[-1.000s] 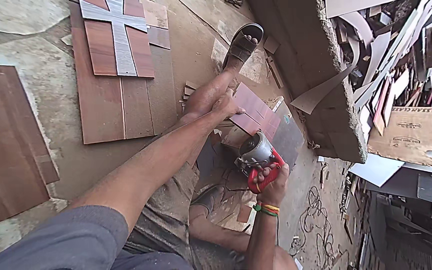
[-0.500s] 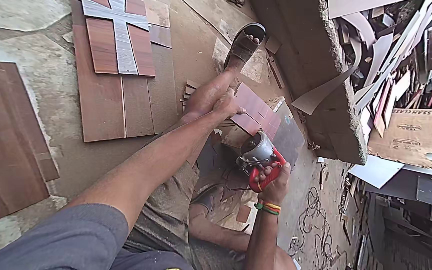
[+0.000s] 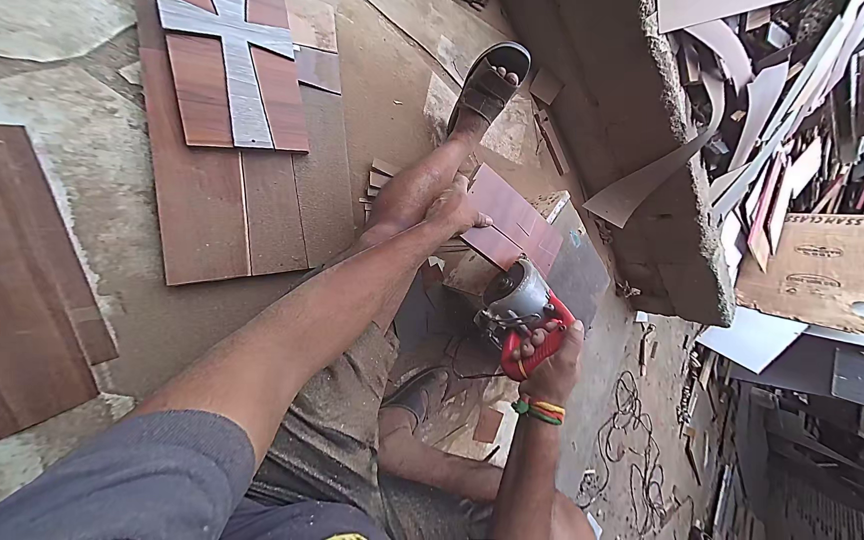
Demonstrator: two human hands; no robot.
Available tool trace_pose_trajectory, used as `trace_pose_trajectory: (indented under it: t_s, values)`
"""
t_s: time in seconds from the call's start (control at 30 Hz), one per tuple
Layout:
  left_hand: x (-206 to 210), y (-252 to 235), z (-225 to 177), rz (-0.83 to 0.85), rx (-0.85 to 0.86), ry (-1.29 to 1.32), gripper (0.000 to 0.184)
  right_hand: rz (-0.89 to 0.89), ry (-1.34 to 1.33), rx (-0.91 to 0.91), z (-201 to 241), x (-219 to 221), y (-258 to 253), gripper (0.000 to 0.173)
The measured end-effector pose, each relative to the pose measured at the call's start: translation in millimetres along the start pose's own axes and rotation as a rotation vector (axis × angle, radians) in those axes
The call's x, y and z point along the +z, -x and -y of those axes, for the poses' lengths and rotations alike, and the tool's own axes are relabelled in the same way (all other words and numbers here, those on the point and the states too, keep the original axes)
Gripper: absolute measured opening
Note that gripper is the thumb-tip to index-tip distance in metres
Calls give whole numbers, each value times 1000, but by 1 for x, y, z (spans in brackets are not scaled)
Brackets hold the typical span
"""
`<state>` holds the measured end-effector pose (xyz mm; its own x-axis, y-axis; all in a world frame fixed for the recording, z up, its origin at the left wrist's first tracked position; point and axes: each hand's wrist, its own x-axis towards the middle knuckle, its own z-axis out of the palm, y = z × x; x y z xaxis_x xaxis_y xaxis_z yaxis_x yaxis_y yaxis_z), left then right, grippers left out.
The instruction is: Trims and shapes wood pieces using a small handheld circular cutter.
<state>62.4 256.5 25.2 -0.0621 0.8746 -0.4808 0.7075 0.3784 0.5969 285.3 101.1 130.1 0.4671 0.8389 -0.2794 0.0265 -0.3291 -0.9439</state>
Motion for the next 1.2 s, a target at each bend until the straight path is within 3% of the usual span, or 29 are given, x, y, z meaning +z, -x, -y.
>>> trace_pose_trajectory:
  t_s: [0.4, 0.73, 0.97, 1.2]
  values:
    - [-1, 1, -9, 59, -63, 147, 101, -27, 10, 0, 5, 5, -3, 58]
    - [-2, 3, -4, 24, -19, 101, 93, -35, 29, 2, 6, 5, -8, 58]
    - [-2, 4, 0, 14, -7, 51, 106, -14, 45, -17, 6, 6, -13, 60]
    - [-2, 5, 4, -11, -50, 37, 106, -18, 44, 2, 7, 6, -18, 62]
